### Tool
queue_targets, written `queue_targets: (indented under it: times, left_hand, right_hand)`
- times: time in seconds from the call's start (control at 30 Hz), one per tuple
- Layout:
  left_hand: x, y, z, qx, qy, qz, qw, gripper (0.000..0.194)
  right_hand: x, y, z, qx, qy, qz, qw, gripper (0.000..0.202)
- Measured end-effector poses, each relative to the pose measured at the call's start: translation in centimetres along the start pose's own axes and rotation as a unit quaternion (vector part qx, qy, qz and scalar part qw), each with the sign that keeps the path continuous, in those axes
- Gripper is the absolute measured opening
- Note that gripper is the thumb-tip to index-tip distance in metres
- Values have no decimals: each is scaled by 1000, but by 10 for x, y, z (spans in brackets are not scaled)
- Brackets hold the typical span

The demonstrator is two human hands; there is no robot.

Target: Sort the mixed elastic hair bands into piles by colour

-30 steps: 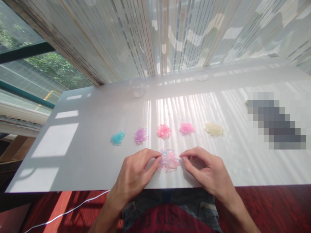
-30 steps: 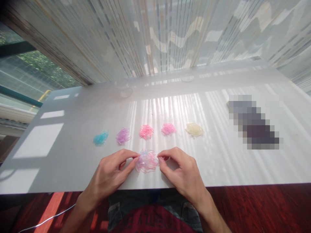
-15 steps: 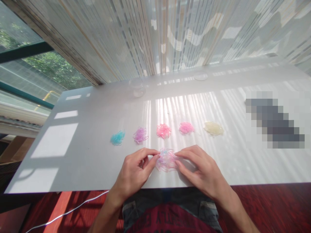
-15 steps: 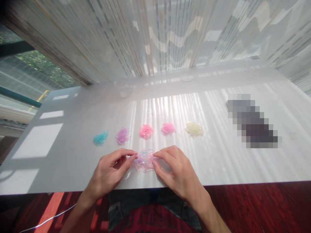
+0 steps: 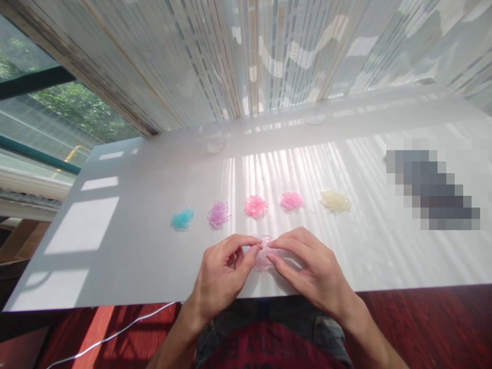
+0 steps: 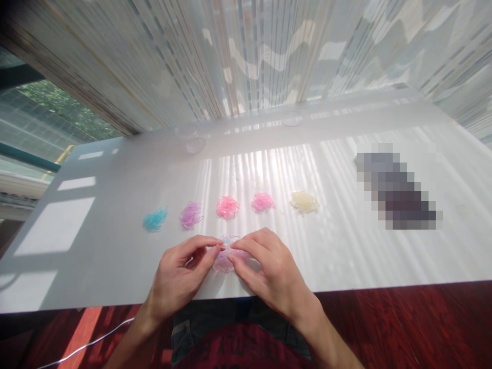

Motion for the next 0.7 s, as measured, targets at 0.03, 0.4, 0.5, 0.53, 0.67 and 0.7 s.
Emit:
queue_targets:
  times: [0.03, 0.4, 0.5, 0.53, 0.67, 0.7]
  left_hand:
    - [0, 1, 0, -2, -3, 1, 1000, 10]
    - [-4, 4, -4, -25, -12, 16, 999, 10]
    - [1, 3, -4, -27, 16, 35, 999, 11]
    - [2, 2, -4, -26, 24, 38, 999, 11]
    - [7, 0, -5, -24, 57, 54, 997, 11]
    - [8, -1, -5, -22, 67, 57, 996, 12]
  right_hand:
    - [0, 1, 1, 1, 1, 5, 1000, 16]
    - [-4, -2, 5, 28, -17, 12, 999, 12]
    - [-5, -4, 4, 37, -22, 14, 999, 12]
    - [-5, -4, 3, 38, -22, 14, 999, 12]
    - [-5, -4, 3, 34, -15, 8, 999, 13]
    - [-5, -4, 3, 34, -15, 7, 999, 13]
Point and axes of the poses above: each hand's wrist, its own z-axis towards the middle knuckle, its own y-axis out of the palm, x = y × z, the point moved 7 cm from there along z, towards the middle knuckle, and after that the axes turned 2 degrees about x, right-handed, at the moved point
